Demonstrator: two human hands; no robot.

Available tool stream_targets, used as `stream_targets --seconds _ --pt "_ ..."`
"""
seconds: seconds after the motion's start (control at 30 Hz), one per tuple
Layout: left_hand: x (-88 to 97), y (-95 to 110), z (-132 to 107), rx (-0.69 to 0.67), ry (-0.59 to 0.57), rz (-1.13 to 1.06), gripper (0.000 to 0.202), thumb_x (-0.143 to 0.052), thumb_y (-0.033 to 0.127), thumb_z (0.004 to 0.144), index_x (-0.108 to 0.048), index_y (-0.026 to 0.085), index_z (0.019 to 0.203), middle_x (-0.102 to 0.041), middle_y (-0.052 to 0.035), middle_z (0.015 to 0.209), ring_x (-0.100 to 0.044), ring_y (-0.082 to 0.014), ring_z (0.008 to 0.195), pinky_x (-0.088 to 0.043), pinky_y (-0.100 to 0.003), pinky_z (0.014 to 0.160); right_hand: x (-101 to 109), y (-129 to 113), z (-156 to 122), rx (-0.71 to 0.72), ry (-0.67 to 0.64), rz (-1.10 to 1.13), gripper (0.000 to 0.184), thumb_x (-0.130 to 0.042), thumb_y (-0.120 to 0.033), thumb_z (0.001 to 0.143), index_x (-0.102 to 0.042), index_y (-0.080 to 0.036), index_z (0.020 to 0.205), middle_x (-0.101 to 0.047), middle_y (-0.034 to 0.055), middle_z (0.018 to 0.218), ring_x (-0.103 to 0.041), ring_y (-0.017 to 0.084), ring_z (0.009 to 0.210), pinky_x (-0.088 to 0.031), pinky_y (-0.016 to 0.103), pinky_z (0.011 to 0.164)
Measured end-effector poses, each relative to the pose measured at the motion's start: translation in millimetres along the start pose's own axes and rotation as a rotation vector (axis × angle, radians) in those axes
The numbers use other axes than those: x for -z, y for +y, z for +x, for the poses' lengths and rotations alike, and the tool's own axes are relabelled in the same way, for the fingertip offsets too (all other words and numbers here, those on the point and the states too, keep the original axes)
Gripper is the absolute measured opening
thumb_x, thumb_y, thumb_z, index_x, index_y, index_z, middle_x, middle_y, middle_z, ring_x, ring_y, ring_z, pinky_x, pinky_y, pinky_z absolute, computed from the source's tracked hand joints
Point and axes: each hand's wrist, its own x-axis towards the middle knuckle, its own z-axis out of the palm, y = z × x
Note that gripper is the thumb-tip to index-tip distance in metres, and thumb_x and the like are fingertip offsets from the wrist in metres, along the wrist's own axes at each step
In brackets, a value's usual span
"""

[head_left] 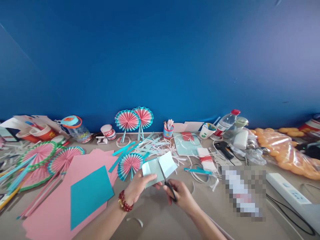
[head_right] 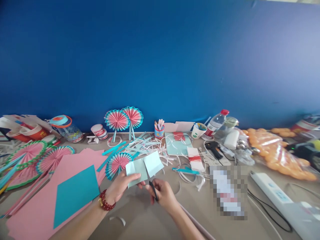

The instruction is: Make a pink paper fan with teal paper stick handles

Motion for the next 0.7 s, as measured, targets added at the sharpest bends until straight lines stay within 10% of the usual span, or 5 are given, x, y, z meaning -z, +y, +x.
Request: stream_targets --seconds 0.27,0.47,0.7 --pt "1.5 0 5 0.024 0.016 -0.056 0.026 -0.074 0.037 0.072 -0.072 0.014 0.084 -0.074 -0.0058 0.072 -0.068 -0.0206 0.063 -0.056 -0.032 0.065 11 -4 12 -0.007 0.025 -0.113 0.053 -0.056 -0.069 0.082 -0.043 -0.022 0.06 -0.053 -0.0031 0.042 -0.038 0.01 0.038 -0.024 0.024 0.045" --pt "5.9 -5 -2 0.003 0.002 -0.018 0.03 -0.071 0.038 0.077 -0.068 0.013 0.092 -0.073 -0.0076 0.079 -0.069 -0.0219 0.07 -0.056 -0.032 0.064 51 -35 17 -0.02 0.316 -0.94 0.03 -0.063 -0.049 0.084 -0.058 -0.021 0.077 -0.069 0.0039 0.071 -0.063 0.019 0.064 -0.026 0.026 0.052" --pt "19.6 -17 -29 0.009 0.043 0.498 0.023 -0.063 0.039 0.083 -0.065 0.019 0.071 -0.067 -0.0009 0.066 -0.062 -0.0172 0.063 -0.047 -0.026 0.064 69 -34 -8 -0.247 0.354 -1.135 0.035 -0.067 -0.041 0.081 -0.057 -0.021 0.108 -0.072 0.0047 0.081 -0.07 0.023 0.079 -0.028 0.025 0.055"
